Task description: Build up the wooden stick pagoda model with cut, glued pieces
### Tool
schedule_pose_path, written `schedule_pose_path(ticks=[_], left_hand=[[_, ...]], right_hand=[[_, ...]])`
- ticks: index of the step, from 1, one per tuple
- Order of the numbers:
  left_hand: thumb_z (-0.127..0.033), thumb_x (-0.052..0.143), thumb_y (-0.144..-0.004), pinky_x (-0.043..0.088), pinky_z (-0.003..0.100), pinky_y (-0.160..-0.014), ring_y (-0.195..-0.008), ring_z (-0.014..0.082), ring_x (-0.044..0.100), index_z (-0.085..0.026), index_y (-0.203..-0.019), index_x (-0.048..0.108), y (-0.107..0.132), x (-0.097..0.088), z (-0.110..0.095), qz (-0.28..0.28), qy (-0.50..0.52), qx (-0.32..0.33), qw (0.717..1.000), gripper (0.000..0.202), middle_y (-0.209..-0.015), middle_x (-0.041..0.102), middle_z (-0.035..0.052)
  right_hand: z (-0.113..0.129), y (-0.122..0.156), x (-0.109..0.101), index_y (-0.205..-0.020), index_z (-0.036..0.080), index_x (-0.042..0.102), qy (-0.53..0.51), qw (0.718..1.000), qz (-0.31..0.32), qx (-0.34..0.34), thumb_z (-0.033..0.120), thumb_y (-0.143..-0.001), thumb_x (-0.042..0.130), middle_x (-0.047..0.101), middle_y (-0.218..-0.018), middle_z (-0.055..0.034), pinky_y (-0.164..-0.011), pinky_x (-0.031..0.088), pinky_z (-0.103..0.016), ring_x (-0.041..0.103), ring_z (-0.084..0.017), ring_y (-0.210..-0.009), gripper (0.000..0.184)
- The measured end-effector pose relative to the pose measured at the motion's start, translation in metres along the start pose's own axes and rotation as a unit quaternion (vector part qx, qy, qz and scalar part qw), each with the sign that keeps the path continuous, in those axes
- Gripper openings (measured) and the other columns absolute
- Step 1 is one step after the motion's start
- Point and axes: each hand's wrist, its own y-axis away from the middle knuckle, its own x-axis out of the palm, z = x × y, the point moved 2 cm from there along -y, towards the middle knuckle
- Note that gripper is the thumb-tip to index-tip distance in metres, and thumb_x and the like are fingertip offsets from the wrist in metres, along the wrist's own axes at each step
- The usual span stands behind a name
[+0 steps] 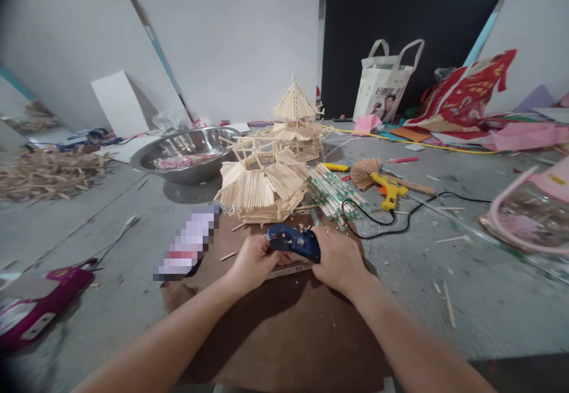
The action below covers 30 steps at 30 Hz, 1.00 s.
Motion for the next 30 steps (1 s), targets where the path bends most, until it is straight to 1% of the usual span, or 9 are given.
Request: schedule_pose_path(ticks=[6,9,15,19,22,24,27,28,30], left_hand=[[0.0,0.039,-0.063,0.043,0.016,-0.051,-0.053,0.0104,0.06,-0.013,-0.056,0.057,0.0,-0.004,-0.008,-0.017,-0.057,0.049,0.997,0.023,-0.055,0.062,0.0001],[0.001,0.041,-0.062,0.041,0.015,-0.05,-0.053,0.0101,0.059,-0.013,-0.054,0.057,0.002,-0.005,-0.01,-0.03,-0.081,0.074,0.994,0.022,-0.055,0.063,0.0005],[-0.002,0.043,-0.064,0.04,0.017,-0.05,-0.052,0.0107,0.058,-0.013,-0.052,0.057,0.004,-0.005,-0.012,-0.046,-0.102,0.076,0.991,0.021,-0.053,0.062,0.0009],[-0.003,0.043,-0.064,0.041,0.017,-0.051,-0.053,0.0107,0.058,-0.014,-0.053,0.057,0.004,-0.004,-0.013,-0.04,-0.094,0.061,0.993,0.021,-0.054,0.062,0.0003],[-0.008,0.044,-0.068,0.042,0.017,-0.051,-0.054,0.0105,0.058,-0.014,-0.057,0.058,0.003,-0.002,-0.011,-0.02,-0.057,0.042,0.997,0.019,-0.054,0.062,-0.0002],[-0.013,0.045,-0.071,0.043,0.017,-0.051,-0.053,0.0106,0.058,-0.014,-0.061,0.059,0.003,0.0,-0.009,-0.003,-0.007,0.013,1.0,0.017,-0.054,0.061,-0.0002],[-0.022,0.047,-0.073,0.046,0.019,-0.05,-0.051,0.0112,0.059,-0.014,-0.064,0.058,0.001,0.002,-0.006,0.004,0.076,-0.043,0.996,0.017,-0.053,0.06,0.0],[-0.024,0.048,-0.073,0.047,0.019,-0.05,-0.051,0.0116,0.059,-0.014,-0.064,0.057,0.001,0.002,-0.006,0.0,0.095,-0.058,0.994,0.016,-0.053,0.06,0.0],[-0.023,0.049,-0.072,0.048,0.02,-0.05,-0.051,0.012,0.059,-0.014,-0.064,0.057,0.001,0.002,-0.004,-0.011,0.111,-0.072,0.991,0.014,-0.054,0.06,-0.0002]], right_hand=[[0.0,0.0,0.001,-0.101,0.014,0.049,0.018,1.0,-0.003,-0.001,0.02,-0.06,0.05,0.06,-0.092,-0.0105,-0.068,0.037,-0.032,0.056,-0.025,-0.081,0.041],[0.002,0.001,0.0,-0.099,0.016,0.05,0.027,1.0,-0.004,0.002,0.021,-0.06,0.051,0.061,-0.089,-0.0089,-0.065,0.036,-0.03,0.057,-0.023,-0.078,0.039],[0.003,0.002,0.0,-0.092,0.017,0.05,0.039,0.999,0.009,0.013,0.022,-0.062,0.05,0.063,-0.081,-0.0059,-0.056,0.032,-0.025,0.058,-0.019,-0.069,0.031],[0.004,0.004,0.002,-0.082,0.018,0.052,0.055,0.998,0.006,0.029,0.023,-0.062,0.05,0.061,-0.066,-0.0042,-0.051,0.03,-0.025,0.057,-0.019,-0.06,0.02],[0.002,0.004,0.003,-0.079,0.018,0.052,0.053,0.998,-0.009,0.044,0.023,-0.063,0.048,0.06,-0.061,-0.0032,-0.051,0.032,-0.026,0.057,-0.02,-0.057,0.017],[-0.001,0.003,0.001,-0.087,0.017,0.052,0.04,0.997,-0.052,0.047,0.021,-0.063,0.047,0.062,-0.068,-0.0048,-0.054,0.036,-0.027,0.058,-0.02,-0.063,0.025],[-0.007,0.0,-0.002,-0.103,0.011,0.047,0.034,0.992,-0.12,0.025,0.018,-0.062,0.045,0.061,-0.088,-0.0118,-0.065,0.04,-0.03,0.057,-0.023,-0.078,0.042],[-0.009,-0.001,-0.002,-0.105,0.009,0.046,0.034,0.991,-0.127,0.014,0.018,-0.061,0.045,0.06,-0.091,-0.0135,-0.068,0.04,-0.032,0.056,-0.024,-0.081,0.045],[-0.009,-0.003,-0.002,-0.105,0.008,0.046,0.028,0.993,-0.114,-0.008,0.017,-0.059,0.046,0.059,-0.092,-0.0139,-0.07,0.04,-0.034,0.055,-0.025,-0.082,0.047]])
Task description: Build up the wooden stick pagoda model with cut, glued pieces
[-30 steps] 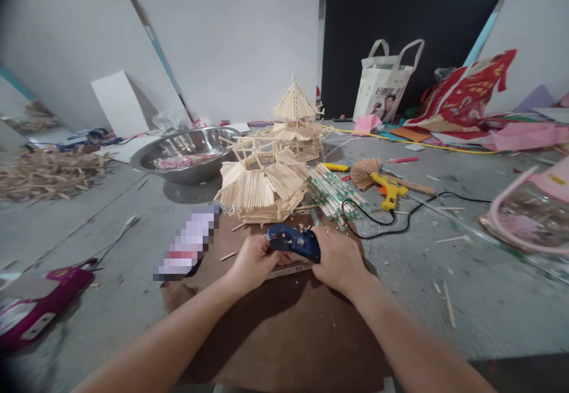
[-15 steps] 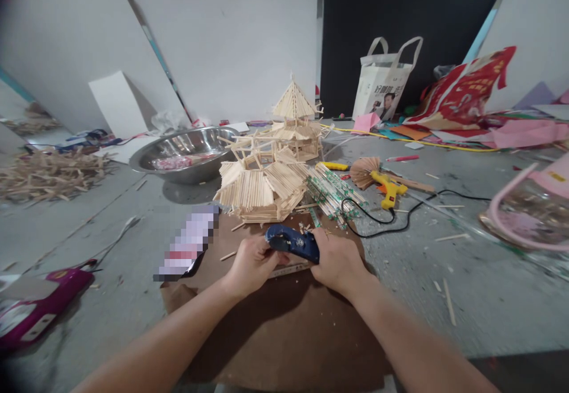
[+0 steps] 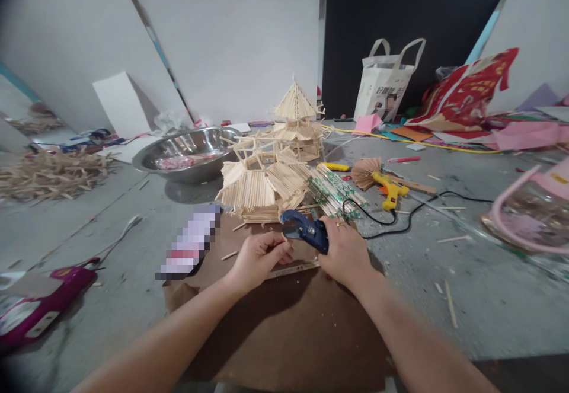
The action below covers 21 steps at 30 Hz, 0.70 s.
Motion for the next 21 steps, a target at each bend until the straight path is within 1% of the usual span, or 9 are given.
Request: schedule_pose_path(ticks=[3,6,10,15,21], left_hand=[[-0.013,0.046,-0.069,0.048,0.019,-0.051,-0.053,0.0116,0.06,-0.014,-0.062,0.057,0.0,-0.001,0.001,-0.013,-0.026,0.024,0.999,0.013,-0.055,0.061,-0.0008],[-0.005,0.042,-0.066,0.047,0.018,-0.052,-0.055,0.0114,0.06,-0.014,-0.061,0.059,0.0,-0.003,0.002,-0.023,-0.081,0.061,0.995,0.019,-0.056,0.063,-0.0008],[-0.004,0.043,-0.064,0.045,0.017,-0.051,-0.055,0.0114,0.06,-0.014,-0.056,0.058,0.0,-0.004,0.001,-0.033,-0.127,0.081,0.988,0.019,-0.055,0.063,-0.0011],[-0.002,0.044,-0.061,0.043,0.017,-0.05,-0.054,0.0113,0.059,-0.013,-0.055,0.059,0.001,-0.004,-0.003,-0.041,-0.144,0.089,0.985,0.02,-0.054,0.063,-0.0011],[-0.002,0.046,-0.06,0.041,0.016,-0.05,-0.053,0.0111,0.059,-0.013,-0.054,0.061,0.002,-0.006,-0.006,-0.043,-0.178,0.099,0.978,0.019,-0.055,0.064,-0.0009]], right_hand=[[0.005,0.0,0.0,-0.104,0.011,0.047,-0.021,0.999,0.026,-0.026,0.018,-0.058,0.047,0.058,-0.093,-0.0124,-0.073,0.04,-0.034,0.053,-0.024,-0.084,0.046],[0.01,0.001,-0.001,-0.104,0.012,0.047,-0.027,0.998,0.048,-0.027,0.018,-0.058,0.048,0.057,-0.095,-0.0124,-0.075,0.039,-0.034,0.052,-0.024,-0.086,0.046],[0.011,0.002,0.0,-0.102,0.013,0.049,-0.023,0.997,0.064,-0.021,0.018,-0.059,0.049,0.058,-0.092,-0.0119,-0.073,0.038,-0.035,0.053,-0.024,-0.083,0.044],[0.012,0.003,0.001,-0.103,0.012,0.05,-0.02,0.997,0.074,-0.017,0.02,-0.06,0.049,0.058,-0.092,-0.0125,-0.07,0.038,-0.035,0.054,-0.024,-0.078,0.043],[0.012,0.002,0.0,-0.103,0.012,0.05,-0.013,0.996,0.084,-0.015,0.02,-0.059,0.05,0.058,-0.092,-0.012,-0.07,0.037,-0.034,0.054,-0.025,-0.079,0.045]])
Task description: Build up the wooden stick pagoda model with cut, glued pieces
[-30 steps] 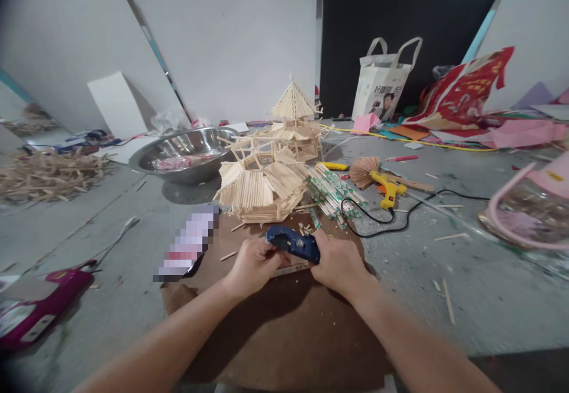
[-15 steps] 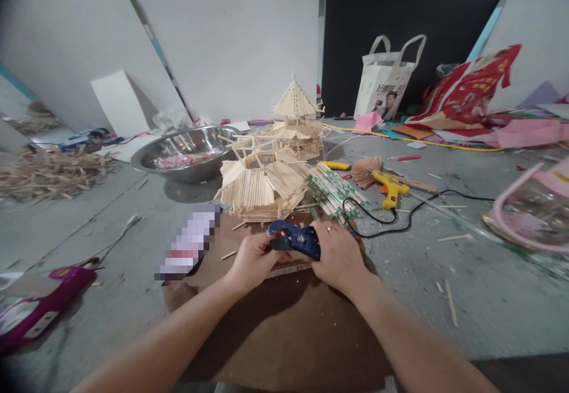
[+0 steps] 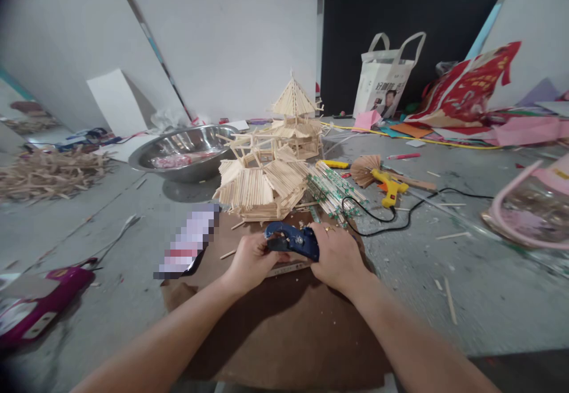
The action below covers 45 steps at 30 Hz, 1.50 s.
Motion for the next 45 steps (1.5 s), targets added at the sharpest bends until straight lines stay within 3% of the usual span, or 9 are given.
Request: schedule_pose_path(ticks=[22,39,45], left_hand=[[-0.003,0.041,-0.062,0.045,0.016,-0.05,-0.054,0.0108,0.059,-0.013,-0.054,0.057,0.0008,0.0023,0.0001,0.003,0.048,-0.001,0.999,0.02,-0.054,0.063,-0.0008],[-0.004,0.042,-0.063,0.049,0.018,-0.051,-0.051,0.0104,0.059,-0.014,-0.058,0.055,0.0003,0.0079,0.0019,0.024,0.143,-0.065,0.987,0.017,-0.052,0.06,-0.0032],[-0.004,0.041,-0.065,0.049,0.019,-0.051,-0.051,0.0108,0.06,-0.013,-0.057,0.056,-0.0011,0.0051,0.0019,0.033,0.114,-0.033,0.992,0.018,-0.053,0.061,-0.0017]], right_hand=[[0.0022,0.0031,-0.002,-0.09,0.018,0.052,0.001,0.998,0.037,0.049,0.021,-0.062,0.049,0.062,-0.077,-0.0051,-0.056,0.032,-0.026,0.057,-0.019,-0.067,0.029],[0.0028,0.0024,-0.0037,-0.084,0.017,0.052,0.041,0.994,0.059,0.079,0.02,-0.06,0.047,0.062,-0.07,-0.0048,-0.053,0.03,-0.026,0.057,-0.02,-0.063,0.025],[0.0032,0.0006,-0.0035,-0.097,0.016,0.051,0.003,0.999,0.027,0.039,0.023,-0.063,0.047,0.062,-0.088,-0.0095,-0.062,0.036,-0.029,0.057,-0.023,-0.078,0.035]])
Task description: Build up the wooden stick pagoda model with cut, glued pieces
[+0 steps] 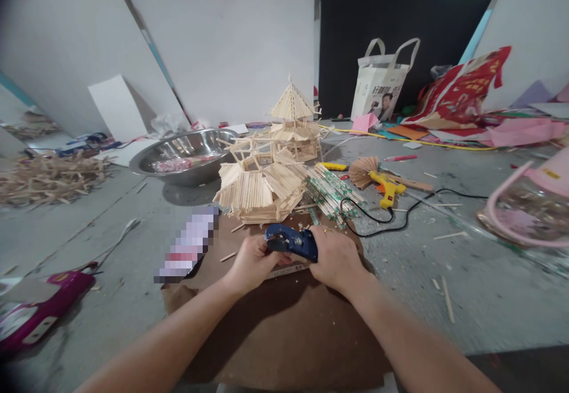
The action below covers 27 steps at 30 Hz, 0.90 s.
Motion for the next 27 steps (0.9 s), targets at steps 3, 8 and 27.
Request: schedule_pose_path(ticks=[3,8,27], left_hand=[[-0.004,0.041,-0.064,0.049,0.018,-0.05,-0.051,0.0104,0.06,-0.014,-0.057,0.055,0.0,0.0,-0.001,0.013,0.007,0.009,1.0,0.019,-0.052,0.061,-0.0026],[-0.003,0.04,-0.063,0.049,0.018,-0.049,-0.049,0.01,0.059,-0.014,-0.058,0.056,-0.001,0.001,-0.002,0.014,0.046,-0.01,0.999,0.019,-0.051,0.059,-0.0036],[-0.033,0.057,-0.07,0.049,0.022,-0.057,-0.056,0.0112,0.059,-0.013,-0.07,0.056,-0.001,0.001,0.002,-0.007,0.167,-0.091,0.982,0.02,-0.058,0.061,-0.0003]], right_hand=[[-0.001,0.0,0.001,-0.1,0.015,0.051,-0.008,1.0,-0.006,-0.013,0.022,-0.062,0.048,0.061,-0.091,-0.0101,-0.066,0.037,-0.031,0.057,-0.024,-0.081,0.039],[-0.003,0.0,0.002,-0.097,0.017,0.051,-0.008,1.0,0.005,-0.004,0.022,-0.061,0.049,0.062,-0.087,-0.0078,-0.063,0.036,-0.028,0.057,-0.022,-0.077,0.036],[-0.02,-0.006,0.0,-0.113,0.007,0.041,0.068,0.978,-0.196,-0.028,0.019,-0.06,0.05,0.054,-0.099,-0.0168,-0.079,0.035,-0.039,0.047,-0.028,-0.091,0.055]])
